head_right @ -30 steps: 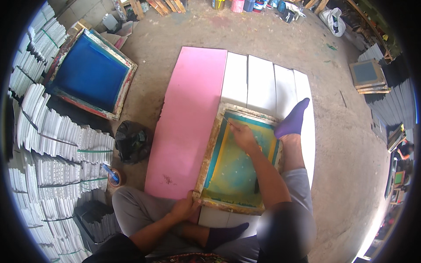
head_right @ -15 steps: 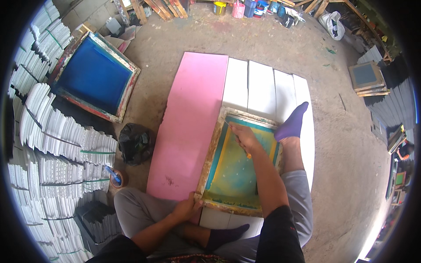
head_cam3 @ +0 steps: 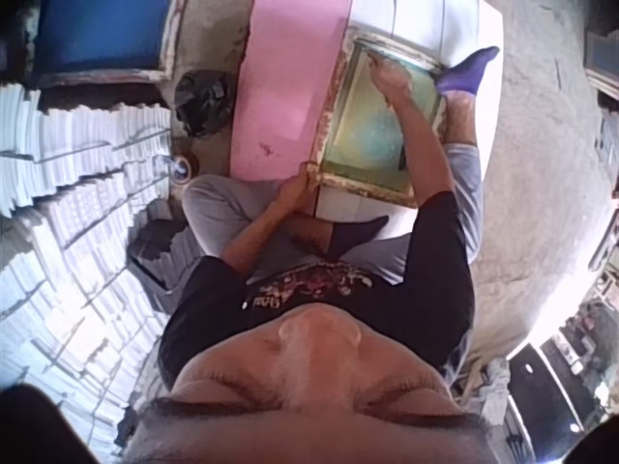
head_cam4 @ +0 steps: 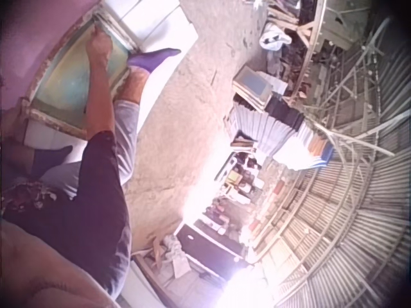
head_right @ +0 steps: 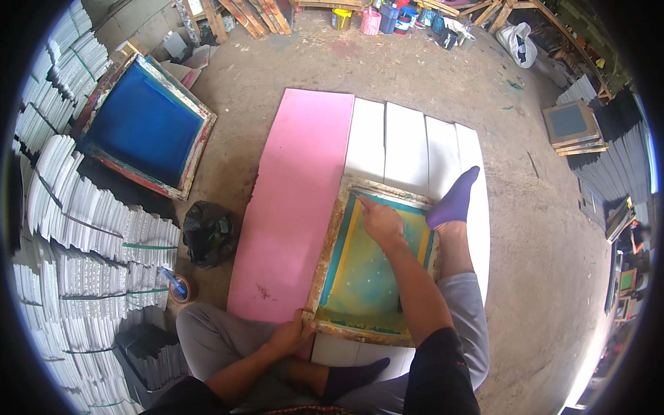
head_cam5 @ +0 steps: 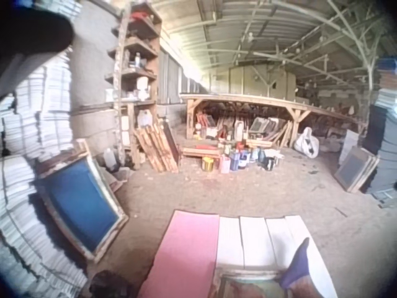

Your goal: The person scrapes the edges of a screen-printing frame using a small tool, then switches to a larger tool to continue scraping the frame's edges. The person is seated on the floor with the frame resting on their lap.

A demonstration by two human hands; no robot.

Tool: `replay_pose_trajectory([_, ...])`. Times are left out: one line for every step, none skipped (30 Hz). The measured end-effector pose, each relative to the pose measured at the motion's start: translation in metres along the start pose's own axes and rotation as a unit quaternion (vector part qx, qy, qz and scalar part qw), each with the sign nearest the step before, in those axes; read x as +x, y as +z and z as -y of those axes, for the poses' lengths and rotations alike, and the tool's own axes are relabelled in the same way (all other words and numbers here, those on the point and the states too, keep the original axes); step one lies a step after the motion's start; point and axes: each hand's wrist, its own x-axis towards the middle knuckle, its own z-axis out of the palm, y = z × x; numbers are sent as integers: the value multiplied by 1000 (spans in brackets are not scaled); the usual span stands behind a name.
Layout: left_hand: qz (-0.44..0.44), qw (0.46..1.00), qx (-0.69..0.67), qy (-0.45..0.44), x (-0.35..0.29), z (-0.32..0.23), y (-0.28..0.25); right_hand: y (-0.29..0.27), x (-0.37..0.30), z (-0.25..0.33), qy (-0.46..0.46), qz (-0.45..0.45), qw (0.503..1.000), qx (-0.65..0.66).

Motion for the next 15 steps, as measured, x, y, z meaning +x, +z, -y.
replay_pose_trajectory([-1,1000,2,2,0,-2,-2,-1,1,0,-6,-1,1000,-15])
replay_pose_trajectory([-2,1000,4,4,1,-3,-3,-2,2,0,-13,-1,999,-31])
replay_pose_trajectory([-1,1000,8,2,0,-2,-1,-6,2,5,-19,9,998,-57])
replay_pose_trajectory([0,1000,11,1,1,1,1,-10,4,10,-25,20,996,-84])
replay_pose_trajectory([0,1000,15,0,1,3,2,-13,5,15,-32,31,993,-110])
replay_pose_trajectory([-3,1000,10,1,0,3,3,-14,5,19,-34,36,990,-132])
replay_pose_trajectory([-7,1000,5,1,0,3,4,-15,6,22,-37,41,987,-154])
replay_pose_trajectory([-11,1000,1,1,0,3,4,-16,7,25,-41,47,982,-176])
replay_pose_trajectory([-6,1000,0,-2,-1,1,3,-18,8,26,-43,57,979,-193])
replay_pose_trajectory([-1,1000,-1,-5,-1,-2,1,-20,9,27,-45,68,974,-210])
replay_pose_trajectory([4,1000,-2,-8,-1,-3,1,-20,10,27,-47,79,969,-227])
replay_pose_trajectory([0,1000,-6,-5,-2,-3,0,-19,10,30,-44,79,969,-232])
replay_pose_trajectory([-5,1000,-9,-1,-3,-3,-1,-17,9,33,-42,78,968,-237])
replay_pose_trajectory([-9,1000,-13,3,-4,-3,-1,-16,9,35,-39,77,967,-241])
replay_pose_trajectory([1,1000,-14,-2,-3,-3,-2,-16,10,37,-35,84,966,-241])
